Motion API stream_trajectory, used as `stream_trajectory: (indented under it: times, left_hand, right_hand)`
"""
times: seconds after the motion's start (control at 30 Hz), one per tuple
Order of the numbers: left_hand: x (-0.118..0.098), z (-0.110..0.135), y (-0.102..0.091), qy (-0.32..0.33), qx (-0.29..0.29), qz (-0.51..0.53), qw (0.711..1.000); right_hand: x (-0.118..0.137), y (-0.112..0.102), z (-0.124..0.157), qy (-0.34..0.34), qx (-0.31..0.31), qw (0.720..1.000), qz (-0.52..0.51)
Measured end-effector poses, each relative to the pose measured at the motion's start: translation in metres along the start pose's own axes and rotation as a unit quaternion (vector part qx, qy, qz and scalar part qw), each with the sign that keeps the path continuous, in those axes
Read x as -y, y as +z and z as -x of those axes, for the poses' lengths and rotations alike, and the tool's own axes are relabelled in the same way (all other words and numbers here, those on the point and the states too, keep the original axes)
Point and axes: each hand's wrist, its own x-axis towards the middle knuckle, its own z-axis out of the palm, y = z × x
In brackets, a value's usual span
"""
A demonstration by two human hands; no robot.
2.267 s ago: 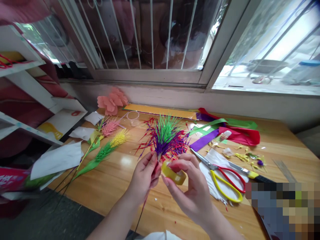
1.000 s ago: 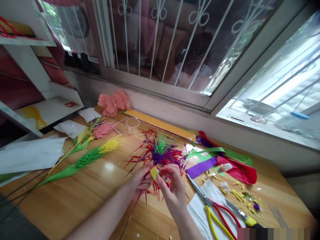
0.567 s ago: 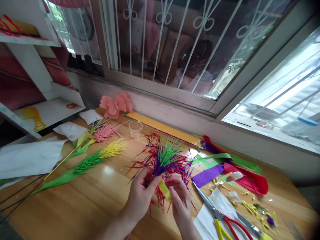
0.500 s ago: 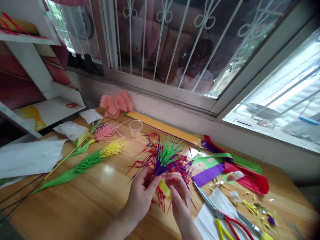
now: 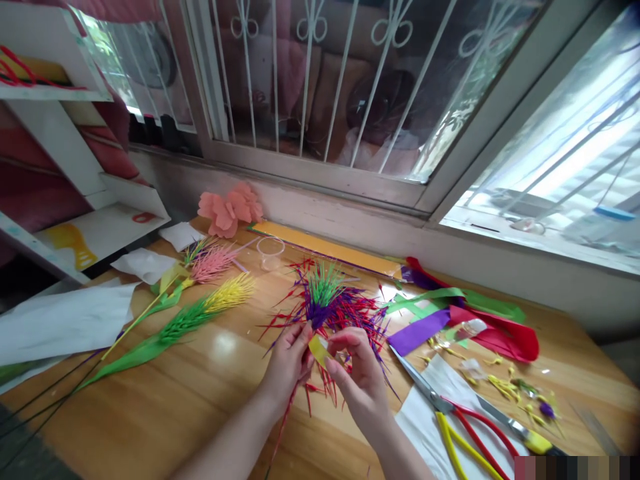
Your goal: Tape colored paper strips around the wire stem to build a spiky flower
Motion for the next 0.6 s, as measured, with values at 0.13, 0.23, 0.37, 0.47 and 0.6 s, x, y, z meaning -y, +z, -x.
stream_trajectory:
  times: [0.13,0.23,0.37,0.47,0.6]
  left_hand:
    - [0.002,-0.002,0.000,-0.017,-0.006,0.021,1.000]
    - [0.000,0.002,0.004,-0.020,-0.027,0.010,0.999]
    - [-0.003,0.010,0.010,-0.010,-0.046,-0.008,0.999]
    - [-0.003,0.011,0.010,-0.009,-0.033,0.002,0.999]
    - [0.007,0.010,0.006,-0.042,-0.014,0.019,0.999]
  right_hand:
    - [0.005,0.001,-0.001,-0.023,0.016,0.998,0.050]
    - [0.012,0.000,-0.002,-0.045,0.035,0.994,0.093]
    - [0.021,0.000,-0.002,-0.065,0.062,0.989,0.118]
    - [0.025,0.000,-0.003,-0.058,0.069,0.990,0.110]
    - [0.027,-0.001,-0.005,-0.042,0.057,0.994,0.083]
